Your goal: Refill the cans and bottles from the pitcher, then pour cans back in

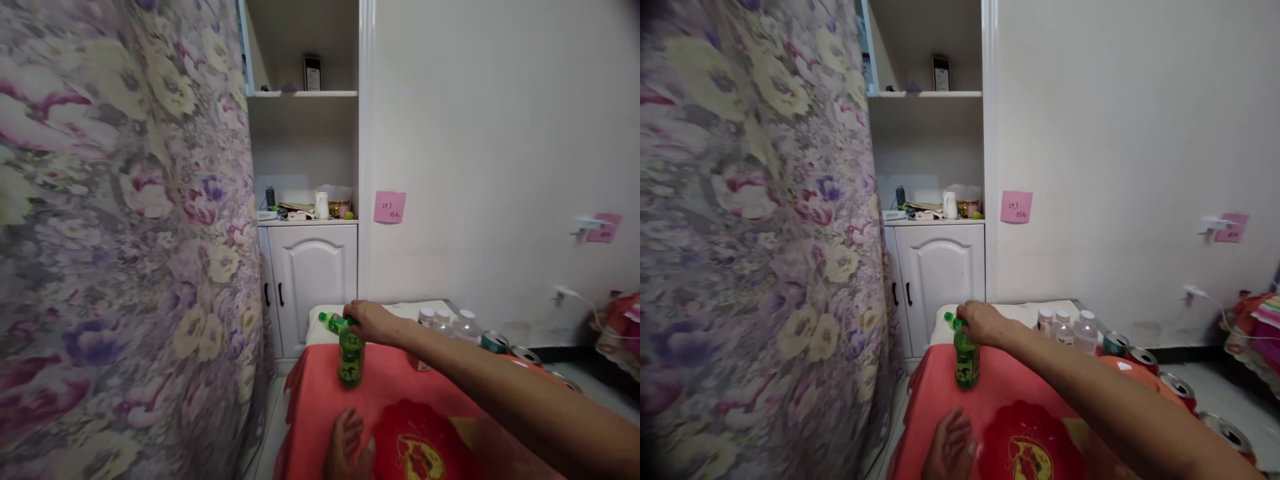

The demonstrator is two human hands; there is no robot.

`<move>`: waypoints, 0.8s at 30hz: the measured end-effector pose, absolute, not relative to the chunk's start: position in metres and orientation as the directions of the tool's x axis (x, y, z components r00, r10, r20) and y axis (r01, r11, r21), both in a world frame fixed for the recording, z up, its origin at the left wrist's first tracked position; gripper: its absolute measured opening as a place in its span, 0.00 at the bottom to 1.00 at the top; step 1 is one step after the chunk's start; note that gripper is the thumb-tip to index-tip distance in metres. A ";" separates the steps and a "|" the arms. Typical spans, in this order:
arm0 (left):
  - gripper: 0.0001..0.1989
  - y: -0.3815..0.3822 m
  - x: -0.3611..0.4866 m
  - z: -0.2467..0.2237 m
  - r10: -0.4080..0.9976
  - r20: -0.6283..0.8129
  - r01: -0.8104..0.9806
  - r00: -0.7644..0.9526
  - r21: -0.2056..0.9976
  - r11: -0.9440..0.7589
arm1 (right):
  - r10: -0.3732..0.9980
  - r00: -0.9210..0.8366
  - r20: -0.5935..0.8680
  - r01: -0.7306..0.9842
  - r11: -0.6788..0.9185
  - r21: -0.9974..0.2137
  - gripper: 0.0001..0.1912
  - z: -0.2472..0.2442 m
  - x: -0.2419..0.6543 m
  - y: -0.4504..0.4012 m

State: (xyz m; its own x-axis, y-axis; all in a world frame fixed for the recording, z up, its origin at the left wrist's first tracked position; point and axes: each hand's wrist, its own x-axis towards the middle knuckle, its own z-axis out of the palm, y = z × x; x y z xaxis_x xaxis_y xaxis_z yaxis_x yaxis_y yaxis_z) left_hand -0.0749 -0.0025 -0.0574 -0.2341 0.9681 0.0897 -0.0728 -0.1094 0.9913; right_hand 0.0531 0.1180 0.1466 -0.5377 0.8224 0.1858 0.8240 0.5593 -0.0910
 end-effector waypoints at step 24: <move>0.42 -0.016 -0.051 -0.050 0.972 0.227 -0.201 0.051 0.956 -0.213 | 0.839 -0.447 0.311 0.739 0.542 -0.400 0.20 0.144 0.105 -0.038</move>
State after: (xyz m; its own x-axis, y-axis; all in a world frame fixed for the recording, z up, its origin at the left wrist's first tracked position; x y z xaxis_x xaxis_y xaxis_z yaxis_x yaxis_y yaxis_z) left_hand -0.0512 -0.0162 -0.0503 0.0514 0.9725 0.2273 -0.2014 -0.2129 0.9561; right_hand 0.1045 -0.0380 0.1441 -0.4471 0.8386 0.3112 0.7387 0.5423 -0.4002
